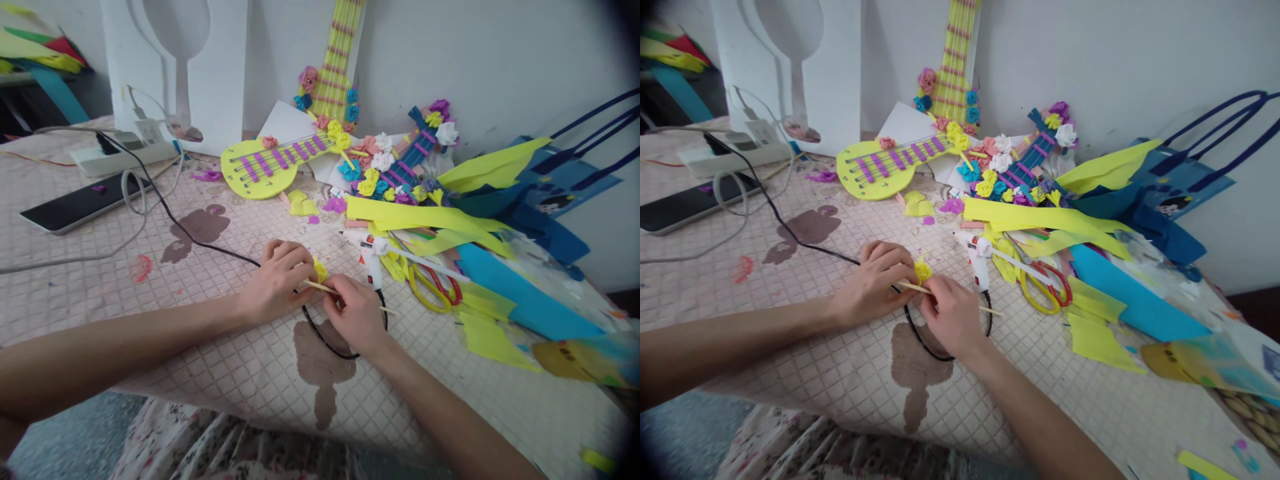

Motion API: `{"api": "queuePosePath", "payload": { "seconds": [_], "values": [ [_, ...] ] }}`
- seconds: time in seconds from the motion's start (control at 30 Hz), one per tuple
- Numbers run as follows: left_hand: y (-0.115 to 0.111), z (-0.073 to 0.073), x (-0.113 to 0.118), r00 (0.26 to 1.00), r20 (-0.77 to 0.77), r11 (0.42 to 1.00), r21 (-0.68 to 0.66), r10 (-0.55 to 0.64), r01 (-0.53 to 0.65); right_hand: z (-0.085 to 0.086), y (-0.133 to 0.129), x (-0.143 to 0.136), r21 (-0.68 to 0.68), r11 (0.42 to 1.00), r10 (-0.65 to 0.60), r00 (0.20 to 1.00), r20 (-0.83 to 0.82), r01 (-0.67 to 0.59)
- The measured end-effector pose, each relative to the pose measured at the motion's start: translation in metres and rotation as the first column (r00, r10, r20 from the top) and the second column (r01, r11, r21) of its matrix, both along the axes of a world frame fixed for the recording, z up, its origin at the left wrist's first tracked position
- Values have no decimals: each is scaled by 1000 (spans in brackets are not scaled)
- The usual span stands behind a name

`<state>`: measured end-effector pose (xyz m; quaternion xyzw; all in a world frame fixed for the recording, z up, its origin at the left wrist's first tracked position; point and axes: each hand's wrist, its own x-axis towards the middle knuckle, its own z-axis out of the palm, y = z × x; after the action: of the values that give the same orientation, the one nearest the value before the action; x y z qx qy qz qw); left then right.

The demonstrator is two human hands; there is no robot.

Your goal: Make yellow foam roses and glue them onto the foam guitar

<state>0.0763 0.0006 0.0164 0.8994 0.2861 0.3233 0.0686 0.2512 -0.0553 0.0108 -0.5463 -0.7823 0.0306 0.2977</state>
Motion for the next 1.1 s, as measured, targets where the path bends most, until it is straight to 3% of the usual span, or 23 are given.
{"api": "queuePosePath", "payload": {
  "seconds": [0.27,0.57,0.9,1.1],
  "values": [
    [0,-2,2,998,60,1000,1,-4,3,1,1,1,82,997,6,994,106,-15],
    [-1,0,1,997,74,999,27,-31,29,0,0,1,86,996,-12,987,159,-2],
    [-2,-1,0,1000,-7,978,209,-16,17,0,0,0,93,996,-21,977,212,2],
    [-1,-3,-1,1000,-18,978,209,-17,21,-2,-1,2,84,996,-25,968,249,4]
  ]
}}
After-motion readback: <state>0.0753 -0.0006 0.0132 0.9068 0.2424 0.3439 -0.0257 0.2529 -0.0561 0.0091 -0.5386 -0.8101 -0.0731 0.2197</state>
